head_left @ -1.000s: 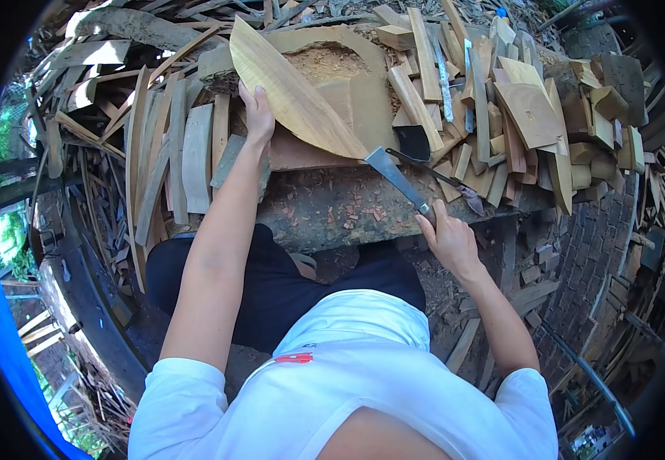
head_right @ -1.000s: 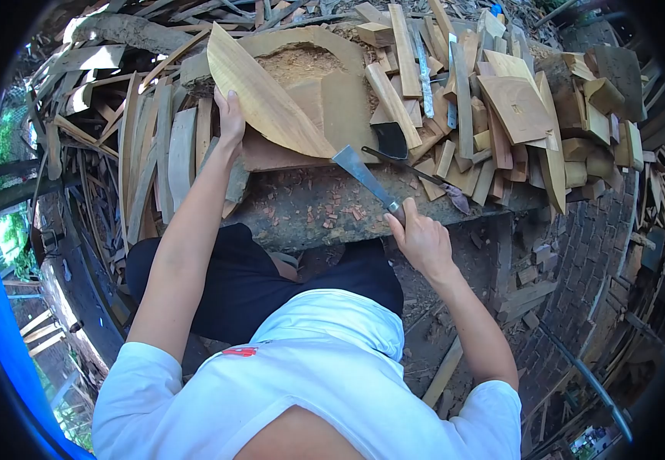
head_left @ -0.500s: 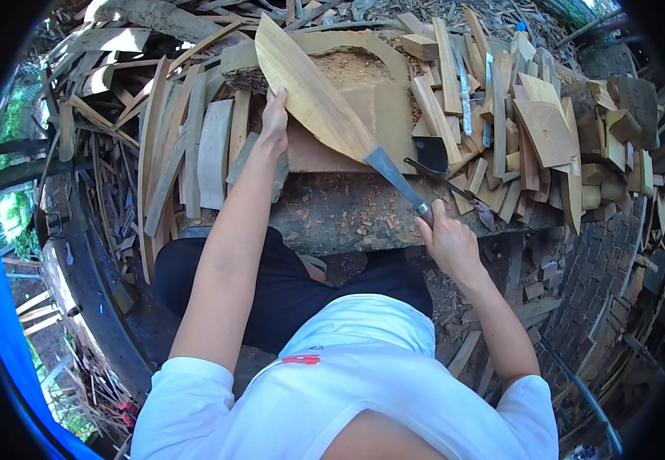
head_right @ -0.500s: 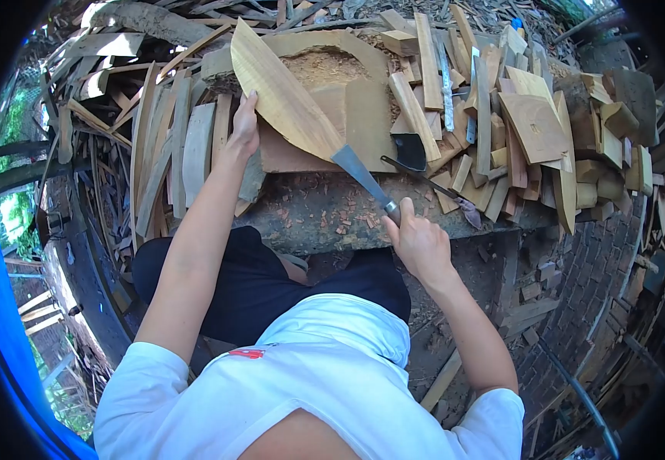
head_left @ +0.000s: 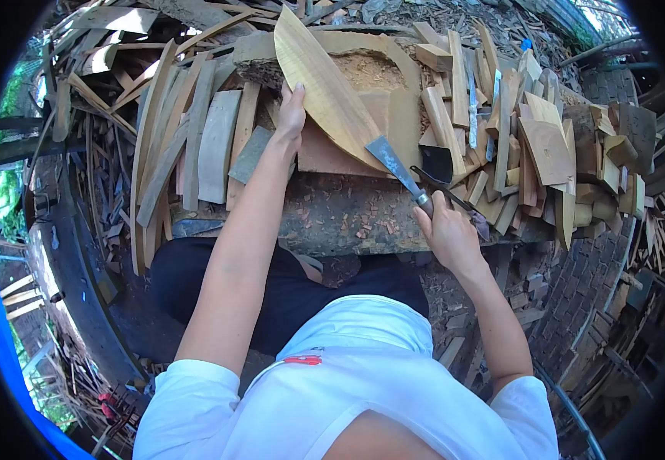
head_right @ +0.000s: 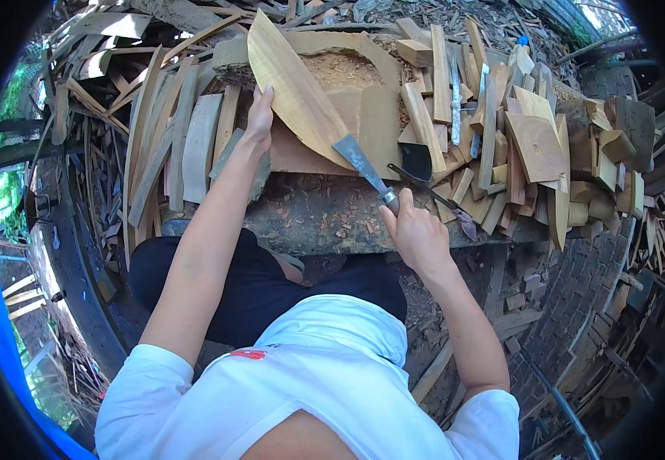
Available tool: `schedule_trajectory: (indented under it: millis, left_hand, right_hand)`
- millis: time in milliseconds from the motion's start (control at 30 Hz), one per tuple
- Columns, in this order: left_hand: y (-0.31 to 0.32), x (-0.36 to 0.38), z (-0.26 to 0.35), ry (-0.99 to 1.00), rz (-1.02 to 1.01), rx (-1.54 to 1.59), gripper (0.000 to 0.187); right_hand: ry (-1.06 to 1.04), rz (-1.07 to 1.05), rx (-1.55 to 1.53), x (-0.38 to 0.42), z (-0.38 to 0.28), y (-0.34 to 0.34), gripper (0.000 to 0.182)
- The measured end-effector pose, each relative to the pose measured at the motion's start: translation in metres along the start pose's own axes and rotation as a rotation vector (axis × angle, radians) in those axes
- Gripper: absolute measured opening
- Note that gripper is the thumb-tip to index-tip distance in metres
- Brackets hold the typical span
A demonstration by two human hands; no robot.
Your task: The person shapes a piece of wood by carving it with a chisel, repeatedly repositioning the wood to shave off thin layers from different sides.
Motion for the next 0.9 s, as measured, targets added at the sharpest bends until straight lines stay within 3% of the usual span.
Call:
schedule_trajectory:
  millis: [433,633,900]
  left_hand:
    - [-0.005,-0.001,0.0,-0.024,0.022,-0.029,0.05]
    - [-0.006,-0.004,-0.002,-0.025,-0.013,-0.009,0.05]
    - [-0.003,-0.001,-0.005,-0.012,0.032,-0.001,0.051]
  right_hand:
    - [0.047,0.071,-0.043,0.024,0.006,0.017,0.038]
    - [-0.052,0.197,-0.088,-0.062,-0.015,0.001,0.037]
    - [0.081,0.012,-0.088,-0.005,0.003,0.009,0.041]
Point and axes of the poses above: each hand's wrist, its own x-axis away from the middle knuckle, its own y-axis out of the palm, z = x × y, the point moved 8 cm from there along -x, towards the middle knuckle, and after that the axes turned 13 degrees about -y, right-handed, at the moved point
